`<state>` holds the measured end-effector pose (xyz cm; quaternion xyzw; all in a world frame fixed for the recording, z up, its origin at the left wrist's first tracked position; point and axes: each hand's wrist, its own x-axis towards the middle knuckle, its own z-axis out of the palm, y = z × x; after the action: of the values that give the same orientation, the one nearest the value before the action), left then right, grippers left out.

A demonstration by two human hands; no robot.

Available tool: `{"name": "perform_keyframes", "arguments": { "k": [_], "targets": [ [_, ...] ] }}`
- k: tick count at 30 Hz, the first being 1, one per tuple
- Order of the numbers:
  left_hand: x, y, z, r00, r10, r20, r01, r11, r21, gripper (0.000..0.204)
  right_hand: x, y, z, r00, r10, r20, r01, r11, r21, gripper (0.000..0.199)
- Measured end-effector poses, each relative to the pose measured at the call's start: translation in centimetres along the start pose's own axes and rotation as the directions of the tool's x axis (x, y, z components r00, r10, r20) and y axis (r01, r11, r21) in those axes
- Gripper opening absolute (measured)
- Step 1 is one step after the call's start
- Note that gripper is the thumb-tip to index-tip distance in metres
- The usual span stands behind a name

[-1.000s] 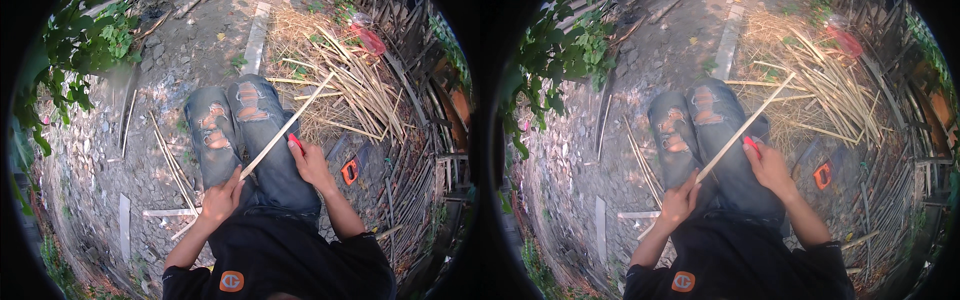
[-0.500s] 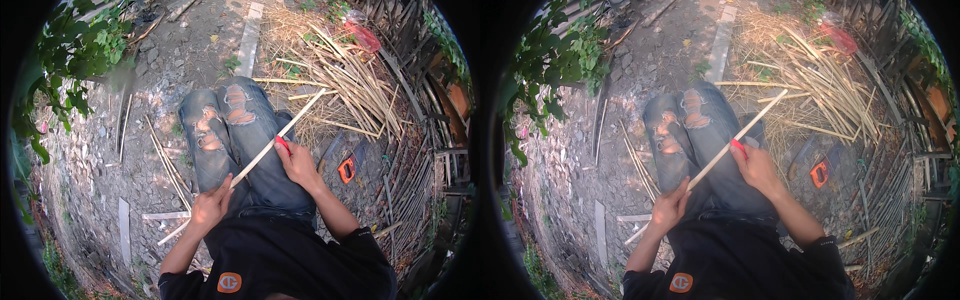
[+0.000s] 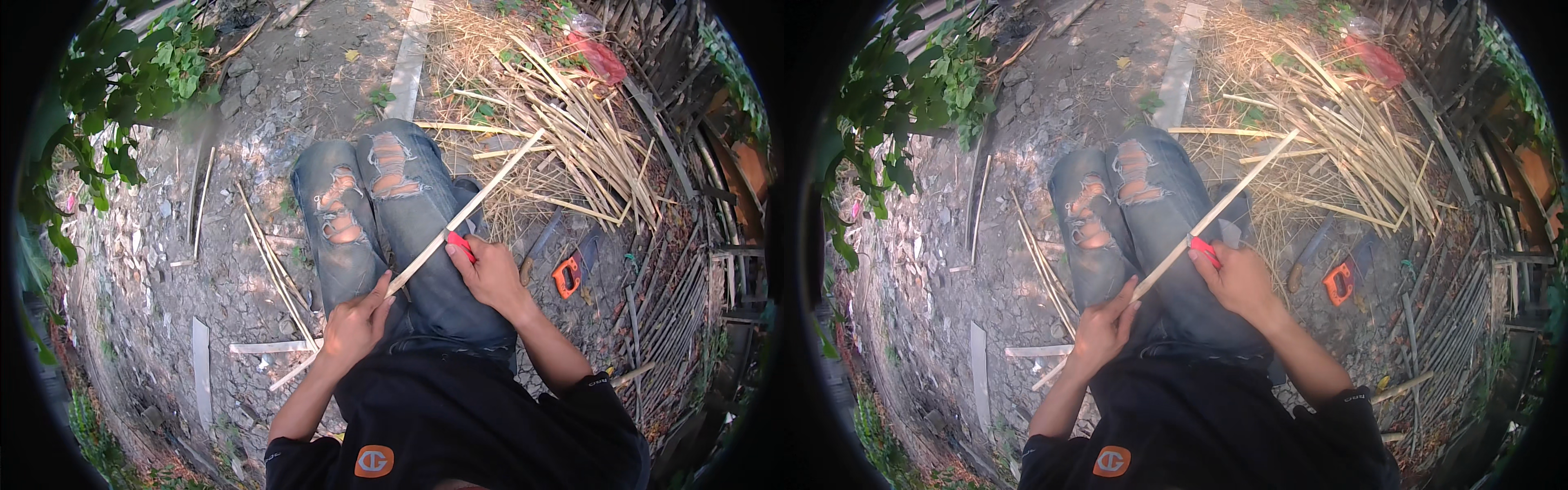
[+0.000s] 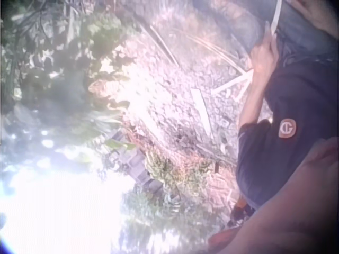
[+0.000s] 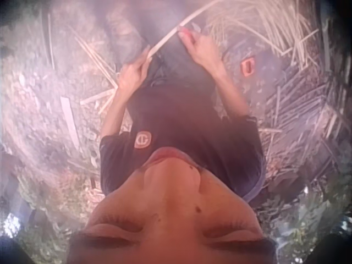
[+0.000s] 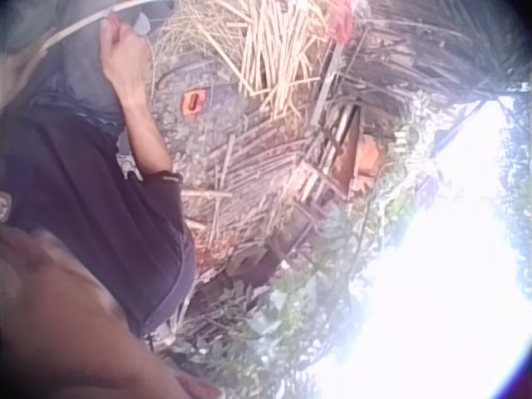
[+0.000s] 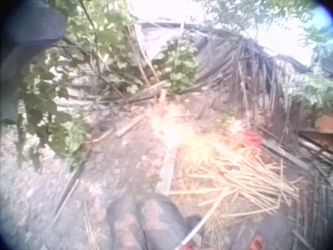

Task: The person sits on a small stool and uses a red utility knife to shave and smooth a thin bamboo stick. They hold the stick against their lap and repeatedly scrape along its length, occasionally rotating it to work on different sides.

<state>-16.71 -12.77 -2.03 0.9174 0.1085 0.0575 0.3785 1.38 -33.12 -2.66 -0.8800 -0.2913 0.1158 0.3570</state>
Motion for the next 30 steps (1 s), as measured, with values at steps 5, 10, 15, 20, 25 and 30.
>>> {"name": "perform_keyframes", "arguments": {
  "k": [5, 10, 15, 20, 25, 30],
  "targets": [
    [-1.3, 0.1, -1.0, 1.0, -0.025, 0.004, 0.025, 0.998, -0.057, 0.04, -0.2, 0.0, 0.8, 0.999, 0.049, -0.006, -0.049, 0.998, -0.029, 0.048],
    [-3.9, 0.8, -2.9, 0.993, -0.108, 0.036, 0.11, 0.993, -0.042, 0.036, -0.1, 0.7, 2.2, 0.997, 0.014, -0.071, -0.019, 0.997, -0.077, 0.047],
    [-6.7, 1.0, -5.2, 0.983, -0.157, 0.094, 0.16, 0.987, -0.025, 0.035, -0.6, 0.3, 2.2, 0.995, 0.008, -0.102, -0.018, 0.995, -0.096, 0.046],
    [-9.2, 0.6, -7.1, 0.989, -0.128, 0.08, 0.13, 0.991, -0.015, 0.034, -0.7, 0.8, 2.4, 0.991, -0.014, -0.13, 0.006, 0.998, -0.066, 0.049],
    [-12.1, 0.8, -9.7, 0.961, -0.236, 0.142, 0.243, 0.97, -0.033, 0.036, 1.0, 2.2, 1.5, 0.95, 0.15, -0.273, -0.147, 0.989, 0.033, 0.054],
    [-12.7, -1.1, -9.2, 0.938, -0.286, 0.196, 0.29, 0.957, 0.009, 0.033, 2.4, 4.5, 1.7, 0.887, 0.058, -0.459, -0.129, 0.984, -0.126, 0.062]
  ]
}}
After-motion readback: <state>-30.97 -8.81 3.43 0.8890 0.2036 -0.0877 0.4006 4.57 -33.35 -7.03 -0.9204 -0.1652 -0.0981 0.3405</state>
